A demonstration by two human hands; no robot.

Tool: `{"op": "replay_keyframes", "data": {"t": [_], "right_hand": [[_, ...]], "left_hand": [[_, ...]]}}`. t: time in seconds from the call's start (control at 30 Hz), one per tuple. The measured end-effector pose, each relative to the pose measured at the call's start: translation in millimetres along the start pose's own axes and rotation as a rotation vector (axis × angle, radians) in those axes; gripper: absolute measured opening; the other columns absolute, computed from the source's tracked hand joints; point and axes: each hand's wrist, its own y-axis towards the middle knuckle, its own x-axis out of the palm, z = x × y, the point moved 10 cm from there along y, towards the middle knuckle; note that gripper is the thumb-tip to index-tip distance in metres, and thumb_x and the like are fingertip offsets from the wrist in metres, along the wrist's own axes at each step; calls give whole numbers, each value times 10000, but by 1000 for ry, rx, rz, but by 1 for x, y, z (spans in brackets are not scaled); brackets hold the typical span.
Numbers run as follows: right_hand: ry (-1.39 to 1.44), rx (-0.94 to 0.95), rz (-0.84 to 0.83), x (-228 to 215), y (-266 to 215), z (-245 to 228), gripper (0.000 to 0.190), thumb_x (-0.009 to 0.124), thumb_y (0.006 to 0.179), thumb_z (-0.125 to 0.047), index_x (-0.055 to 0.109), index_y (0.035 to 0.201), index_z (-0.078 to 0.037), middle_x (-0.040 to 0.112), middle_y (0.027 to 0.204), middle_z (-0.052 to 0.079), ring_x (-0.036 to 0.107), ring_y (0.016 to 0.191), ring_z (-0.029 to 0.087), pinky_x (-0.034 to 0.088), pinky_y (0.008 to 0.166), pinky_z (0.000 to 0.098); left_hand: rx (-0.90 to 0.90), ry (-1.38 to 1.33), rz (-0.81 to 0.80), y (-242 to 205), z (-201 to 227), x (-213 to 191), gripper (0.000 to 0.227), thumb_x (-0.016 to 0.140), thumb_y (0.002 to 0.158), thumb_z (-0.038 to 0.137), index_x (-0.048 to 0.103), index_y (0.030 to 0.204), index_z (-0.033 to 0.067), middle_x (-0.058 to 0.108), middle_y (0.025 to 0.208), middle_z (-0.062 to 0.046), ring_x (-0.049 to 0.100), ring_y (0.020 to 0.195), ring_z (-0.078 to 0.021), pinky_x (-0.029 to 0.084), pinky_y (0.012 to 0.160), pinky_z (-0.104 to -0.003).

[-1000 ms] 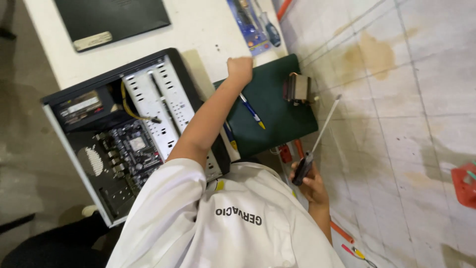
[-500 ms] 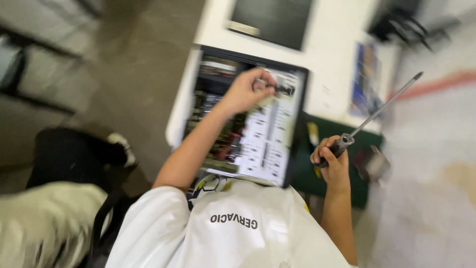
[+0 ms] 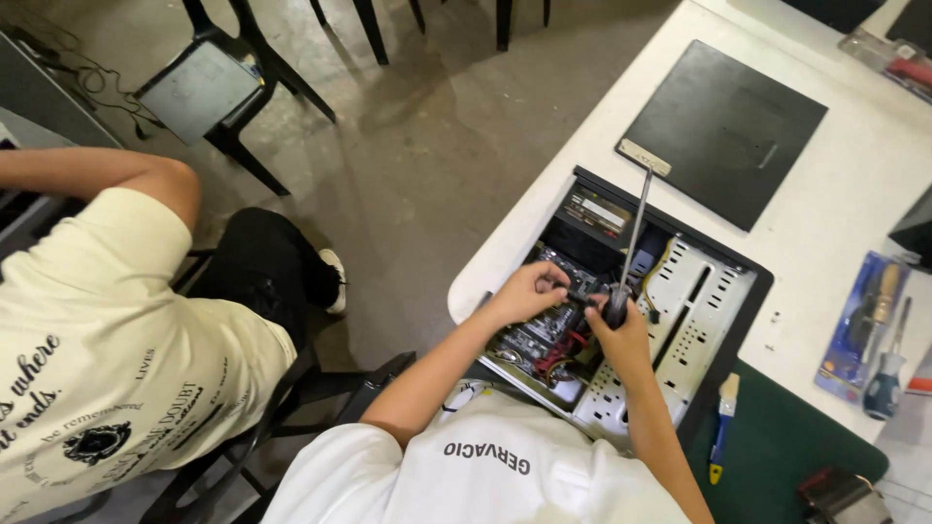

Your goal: The person works on the internal components of a desktop computer tower, using a screwdriver to tighten screws on the motherboard and power supply. They then install a red CPU fan onto the motherboard and connect the necessary cables.

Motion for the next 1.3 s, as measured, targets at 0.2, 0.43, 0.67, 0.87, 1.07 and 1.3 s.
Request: {"op": "replay_keyframes", "data": {"t": [0.2,0.43,0.67,0.87,1.07,1.3], "right_hand": [[95,52,53,0,-2,19,365,888,884,-322,675,1018,-57,740,931,136,751,878,249,577,817,385],[31,-19,83,2,-5,10,297,807,971,-359,669,1000,-98,732,857,100,761,816,235,585,805,398],[-155,-37,-3,20,-3,0,321,861,845,-297,708,1033,-87,694,829,170,677,810,303,499,742,434],[141,-78,6,29,0,3,318,828,887,-242,678,1078,-38,712,945,178,685,904,265,560,776,416],[610,-3,-13,26,2,-34,400,866,863,-204,628,1111,-1,714,1003,140,727,911,217,658,707,425],[687,-79,105,19,13,-23,382,862,865,-135,602,1120,-16,680,889,96,706,705,164,603,592,301]], "left_hand": [[-51,76,7,-15,3,9,316,751,955,152,666,1243,54,619,1047,-116,762,852,-185,592,814,-306],[4,-65,143,-10,-4,4,242,817,921,180,709,1111,74,660,966,-106,744,704,-166,596,713,-260],[175,32,79,0,32,12,235,777,934,133,756,1167,115,706,1056,-108,738,710,-133,588,754,-280],[198,27,-8,-5,65,20,261,652,999,54,688,1257,56,732,1137,-200,732,856,-235,605,793,-372],[289,194,-178,-12,147,38,228,593,1026,64,701,1224,97,777,935,-89,705,734,-138,608,769,-338],[400,453,-175,-13,188,41,359,466,1096,193,606,1425,168,775,1185,-45,753,960,-292,552,922,-432]]}}
